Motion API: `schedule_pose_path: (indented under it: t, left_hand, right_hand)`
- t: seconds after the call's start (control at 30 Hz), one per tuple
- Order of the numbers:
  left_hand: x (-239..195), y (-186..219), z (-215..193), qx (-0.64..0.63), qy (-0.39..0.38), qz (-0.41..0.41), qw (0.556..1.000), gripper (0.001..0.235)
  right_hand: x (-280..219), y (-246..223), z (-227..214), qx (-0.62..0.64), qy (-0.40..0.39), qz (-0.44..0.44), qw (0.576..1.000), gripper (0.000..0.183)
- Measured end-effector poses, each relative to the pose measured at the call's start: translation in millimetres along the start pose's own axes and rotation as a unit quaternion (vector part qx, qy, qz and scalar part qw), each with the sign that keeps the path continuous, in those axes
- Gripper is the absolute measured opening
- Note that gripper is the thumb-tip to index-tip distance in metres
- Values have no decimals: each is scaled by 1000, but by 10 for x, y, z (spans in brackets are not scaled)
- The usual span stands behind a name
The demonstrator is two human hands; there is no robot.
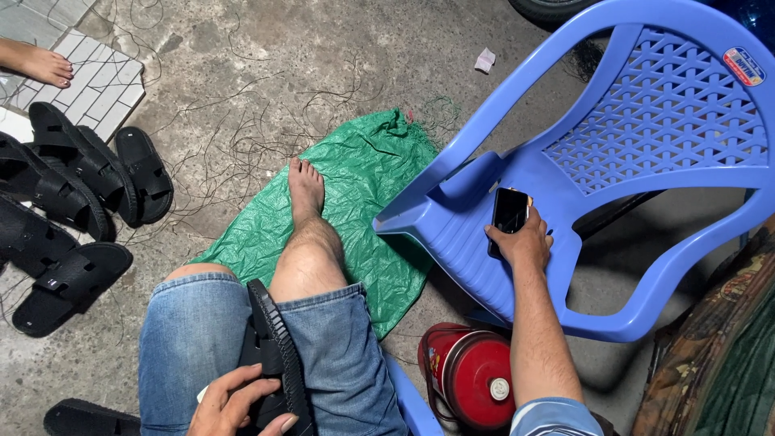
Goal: The person sits on a blue plastic chair and sews a black sandal held on their lap using a needle and thread. They repeatedly pull the thread through the sandal strap to secure it. A smartphone is visible on the chair beside them.
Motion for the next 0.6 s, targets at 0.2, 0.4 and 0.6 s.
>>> schedule_pose_path:
  t: [0.2, 0.4, 0.6]
  left_hand:
    - [20, 34, -21, -5, 8, -1, 1000, 44]
    - [272, -38, -139, -25, -90, -5, 996, 50]
    - [1298, -609, -779, -160, 49, -83, 982, 15]
  right_hand:
    - [95, 73, 74, 2, 19, 9, 1000, 101]
    - [56, 86, 91, -5, 4, 23, 1000, 100]
    - [-404, 162, 209, 147, 153, -63, 975, 89]
Point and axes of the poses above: each hand's wrist, its own x-axis towards the middle knuckle, its own z-axis out of the palm, y = z × x, the point moved 8 cm from there along x, towards the middle knuckle, and after that the axes turned 11 degrees about y, right-handed, at the moved point
